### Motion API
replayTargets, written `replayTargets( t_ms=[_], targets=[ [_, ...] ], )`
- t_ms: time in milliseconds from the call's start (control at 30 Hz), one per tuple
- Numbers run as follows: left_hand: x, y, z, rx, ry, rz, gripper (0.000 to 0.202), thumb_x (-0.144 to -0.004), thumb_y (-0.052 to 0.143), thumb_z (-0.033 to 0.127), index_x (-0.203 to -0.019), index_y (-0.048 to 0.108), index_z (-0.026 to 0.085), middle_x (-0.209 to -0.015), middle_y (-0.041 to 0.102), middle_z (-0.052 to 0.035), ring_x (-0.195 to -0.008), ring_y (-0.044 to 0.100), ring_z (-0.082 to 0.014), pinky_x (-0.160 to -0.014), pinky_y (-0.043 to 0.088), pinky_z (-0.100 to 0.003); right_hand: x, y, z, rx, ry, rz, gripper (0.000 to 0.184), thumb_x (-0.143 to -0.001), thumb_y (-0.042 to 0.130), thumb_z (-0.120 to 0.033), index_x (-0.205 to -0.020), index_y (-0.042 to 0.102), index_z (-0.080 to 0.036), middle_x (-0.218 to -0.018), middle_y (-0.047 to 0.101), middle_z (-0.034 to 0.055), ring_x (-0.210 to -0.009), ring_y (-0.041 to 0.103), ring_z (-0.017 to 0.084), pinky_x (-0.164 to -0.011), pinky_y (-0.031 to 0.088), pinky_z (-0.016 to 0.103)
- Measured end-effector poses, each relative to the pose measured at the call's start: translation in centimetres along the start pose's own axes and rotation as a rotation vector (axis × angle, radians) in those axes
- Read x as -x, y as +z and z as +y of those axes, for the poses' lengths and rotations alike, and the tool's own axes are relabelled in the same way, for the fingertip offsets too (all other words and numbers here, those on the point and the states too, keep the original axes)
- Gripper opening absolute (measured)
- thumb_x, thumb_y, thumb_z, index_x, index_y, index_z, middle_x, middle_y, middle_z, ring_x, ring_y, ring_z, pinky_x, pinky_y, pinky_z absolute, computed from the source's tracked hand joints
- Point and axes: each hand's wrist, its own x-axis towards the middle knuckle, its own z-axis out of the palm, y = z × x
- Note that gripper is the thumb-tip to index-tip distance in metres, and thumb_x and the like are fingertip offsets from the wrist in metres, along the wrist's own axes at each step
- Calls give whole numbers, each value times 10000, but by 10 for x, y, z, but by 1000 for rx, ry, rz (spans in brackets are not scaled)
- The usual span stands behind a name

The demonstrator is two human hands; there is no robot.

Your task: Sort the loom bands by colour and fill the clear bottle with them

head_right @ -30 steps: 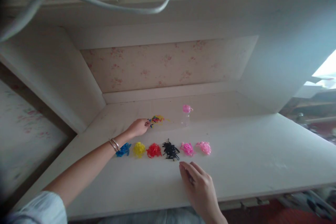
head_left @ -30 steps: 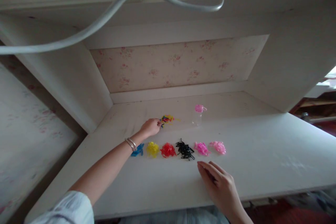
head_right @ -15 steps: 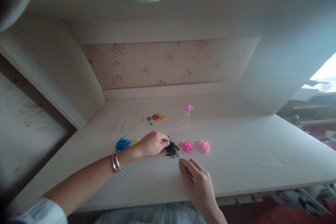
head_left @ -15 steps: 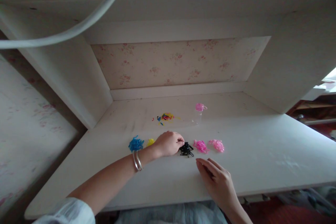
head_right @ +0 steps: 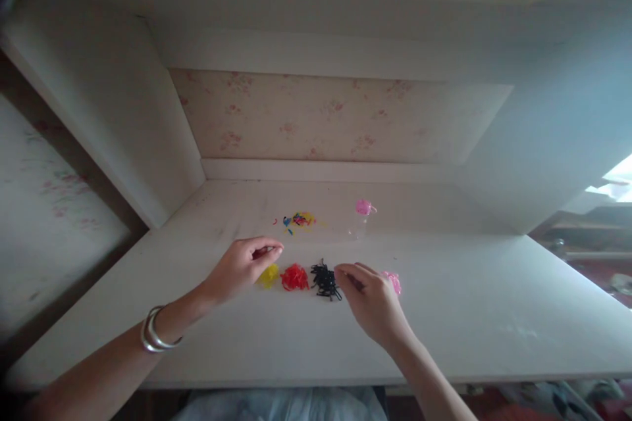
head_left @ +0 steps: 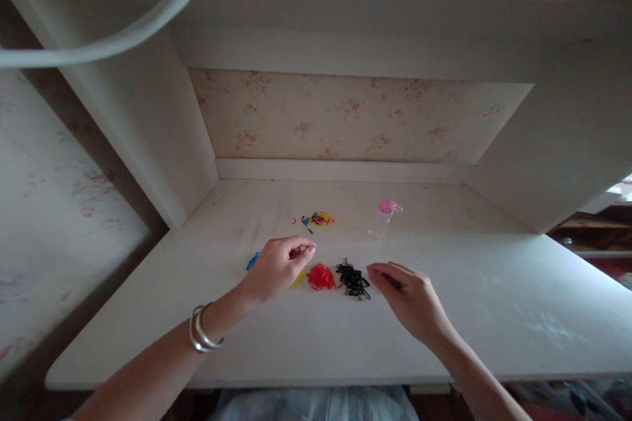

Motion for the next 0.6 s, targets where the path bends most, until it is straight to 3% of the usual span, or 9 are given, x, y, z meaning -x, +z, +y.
replayTargets(
  t_ms=[133, 300, 433, 600],
  targets=[
    [54, -16, -23, 152, -254, 109, 346, -813, 511, 465, -910, 685, 182, -692, 647, -5, -618, 546, -129, -541, 396, -198, -54, 12, -2, 172, -2, -109, 256, -841, 483, -354, -891, 700, -227, -776, 687, 11, -656, 607, 136, -637, 429, 224],
    [109, -12, -61, 269, -438, 280, 389, -771, 549, 502, -913, 689, 168, -679, 630, -17, -615, 533, -147, -549, 410, -210, -114, 48, 26, 464, 86, -272, 349, -834, 459, -296, -1116, 634, -188, -830, 704, 47, -763, 643, 161, -684, 428, 233],
    [117, -5, -81, 307, -469, 236, 411, -723, 583, 532, -903, 702, 182, -702, 648, -29, -648, 557, -179, -574, 433, -231, -138, 65, 37, 636, 149, -286, 379, -839, 455, -271, -1170, 603, -160, -981, 687, 131, -929, 635, 223, -768, 439, 287],
    [116, -6, -85, 343, -487, 287, 425, -726, 568, 555, -886, 697, 183, -758, 656, -29, -671, 562, -176, -566, 427, -222, -147, 77, 40, 693, 202, -267, 330, -873, 399, -238, -1046, 652, -114, -980, 667, 202, -932, 637, 277, -758, 458, 359]
  ],
)
